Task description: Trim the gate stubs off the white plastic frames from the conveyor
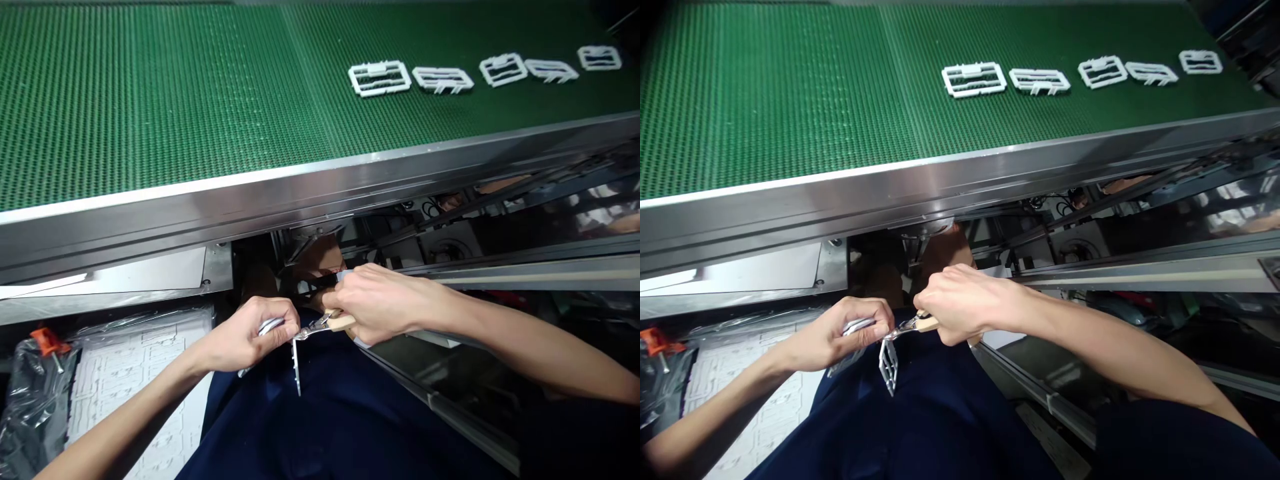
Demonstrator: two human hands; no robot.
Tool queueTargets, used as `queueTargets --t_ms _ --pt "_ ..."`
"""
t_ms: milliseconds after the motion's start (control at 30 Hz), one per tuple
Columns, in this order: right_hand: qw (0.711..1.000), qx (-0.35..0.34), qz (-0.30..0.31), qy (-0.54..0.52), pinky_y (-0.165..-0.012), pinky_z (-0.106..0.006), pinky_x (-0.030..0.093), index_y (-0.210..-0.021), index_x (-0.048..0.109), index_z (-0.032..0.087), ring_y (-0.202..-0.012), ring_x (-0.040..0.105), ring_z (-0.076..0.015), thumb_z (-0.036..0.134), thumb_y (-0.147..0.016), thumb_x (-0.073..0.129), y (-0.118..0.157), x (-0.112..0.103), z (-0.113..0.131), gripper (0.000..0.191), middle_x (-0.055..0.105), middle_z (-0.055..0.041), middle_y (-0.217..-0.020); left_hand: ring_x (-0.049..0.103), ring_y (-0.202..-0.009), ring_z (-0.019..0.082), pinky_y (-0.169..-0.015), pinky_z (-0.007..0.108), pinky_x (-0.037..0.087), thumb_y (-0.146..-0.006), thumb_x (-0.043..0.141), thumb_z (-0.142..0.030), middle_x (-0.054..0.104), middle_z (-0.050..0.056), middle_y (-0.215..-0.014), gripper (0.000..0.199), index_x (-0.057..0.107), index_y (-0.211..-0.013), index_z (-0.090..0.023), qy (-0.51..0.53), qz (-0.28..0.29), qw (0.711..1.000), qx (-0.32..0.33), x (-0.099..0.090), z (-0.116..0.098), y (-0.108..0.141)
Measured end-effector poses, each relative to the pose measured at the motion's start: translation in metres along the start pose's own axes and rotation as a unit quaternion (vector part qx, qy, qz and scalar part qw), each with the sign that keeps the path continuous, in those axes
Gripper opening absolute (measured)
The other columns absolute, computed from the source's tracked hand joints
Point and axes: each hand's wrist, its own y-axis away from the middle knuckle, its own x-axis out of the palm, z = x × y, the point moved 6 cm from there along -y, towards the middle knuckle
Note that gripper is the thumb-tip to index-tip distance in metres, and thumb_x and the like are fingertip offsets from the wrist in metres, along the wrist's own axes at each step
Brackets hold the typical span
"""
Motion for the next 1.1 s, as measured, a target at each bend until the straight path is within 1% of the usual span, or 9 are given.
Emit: queueTargets --t_ms 133,233,300,367,467,633,800,933,1100 --pt "0.992 0.003 -0.024 -0.125 -0.046 -0.024 0.021 -0.066 0.051 0.018 -0.045 0.039 -0.0088 0.022 -0.073 0.051 0.003 0.009 -0.014 0.008 0.048 0.0032 -0.051 0.05 -0.068 0.015 -0.063 0.028 0.039 -0.088 0.049 -0.033 0.056 0.004 -0.075 0.024 0.057 -0.075 -0.014 0.071 -0.033 0.997 -0.023 -0.002 0.009 0.002" --pt "0.958 0.035 -0.084 -0.272 -0.05 -0.021 0.028 -0.07 0.05 0.017 -0.051 0.042 -0.0076 0.029 -0.078 0.054 0.001 0.025 -0.021 0.014 0.05 0.0044 -0.057 0.05 -0.067 0.015 -0.062 0.028 0.039 -0.087 0.051 -0.034 0.058 0.005 -0.075 0.024 0.058 -0.076 -0.014 0.128 -0.063 0.989 -0.043 -0.002 0.019 0.002" --pt "0.909 0.041 -0.135 -0.393 -0.055 -0.021 0.034 -0.079 0.052 0.017 -0.059 0.048 -0.0087 0.033 -0.077 0.058 -0.007 0.043 -0.017 0.018 0.055 0.0025 -0.068 0.051 -0.068 0.016 -0.062 0.028 0.039 -0.086 0.053 -0.033 0.059 0.006 -0.075 0.022 0.059 -0.077 -0.013 0.161 -0.08 0.983 -0.048 -0.002 0.024 0.002" --pt "0.842 0.009 -0.17 -0.512 -0.061 -0.021 0.039 -0.086 0.051 0.017 -0.067 0.051 -0.01 0.034 -0.075 0.062 -0.02 0.063 -0.003 0.023 0.058 -0.0001 -0.079 0.053 -0.07 0.017 -0.065 0.029 0.041 -0.085 0.054 -0.031 0.06 0.007 -0.078 0.02 0.06 -0.078 -0.013 0.201 -0.084 0.975 -0.037 0.0 0.026 0.002" --pt "0.757 -0.014 -0.224 -0.614 -0.062 -0.022 0.04 -0.085 0.049 0.017 -0.067 0.049 -0.0098 0.033 -0.072 0.067 -0.037 0.087 0.017 0.027 0.055 0.0002 -0.08 0.056 -0.075 0.02 -0.07 0.033 0.045 -0.085 0.054 -0.028 0.063 0.009 -0.082 0.017 0.061 -0.079 -0.013 0.266 -0.077 0.961 -0.017 0.002 0.024 0.001" --pt "0.676 0.001 -0.287 -0.679 -0.059 -0.022 0.037 -0.081 0.046 0.017 -0.061 0.042 -0.0081 0.025 -0.073 0.067 -0.04 0.096 0.025 0.024 0.048 0.0029 -0.072 0.058 -0.076 0.02 -0.069 0.032 0.046 -0.082 0.057 -0.026 0.063 0.008 -0.086 0.013 0.062 -0.084 -0.014 0.307 -0.12 0.943 -0.051 -0.001 0.038 -0.001" --pt "0.645 0.028 -0.315 -0.696 -0.056 -0.022 0.035 -0.077 0.045 0.018 -0.058 0.043 -0.0078 0.02 -0.07 0.069 -0.032 0.09 0.02 0.025 0.044 0.0045 -0.067 0.056 -0.08 0.018 -0.07 0.026 0.044 -0.074 0.067 -0.024 0.063 0.006 -0.095 0.042 0.058 -0.115 -0.019 0.23 -0.179 0.944 -0.157 -0.006 0.07 0.001" --pt "0.609 0.064 -0.336 -0.716 -0.056 -0.022 0.035 -0.076 0.044 0.018 -0.058 0.043 -0.008 0.023 -0.072 0.067 -0.032 0.089 0.02 0.024 0.045 0.0044 -0.066 0.054 -0.074 0.017 -0.066 0.026 0.044 -0.078 0.062 -0.039 0.061 0.007 -0.088 0.04 0.062 -0.11 -0.016 0.37 -0.113 0.916 -0.105 0.006 0.071 0.005" --pt "0.579 0.102 -0.356 -0.727 -0.06 -0.024 0.037 -0.074 0.045 0.017 -0.063 0.044 -0.0093 0.027 -0.073 0.066 -0.036 0.088 0.028 0.023 0.046 0.0028 -0.069 0.053 -0.073 0.016 -0.057 0.022 0.044 -0.07 0.068 -0.046 0.055 0.011 -0.105 0.056 0.061 -0.113 -0.011 0.451 -0.062 0.89 -0.011 0.014 0.064 0.01"
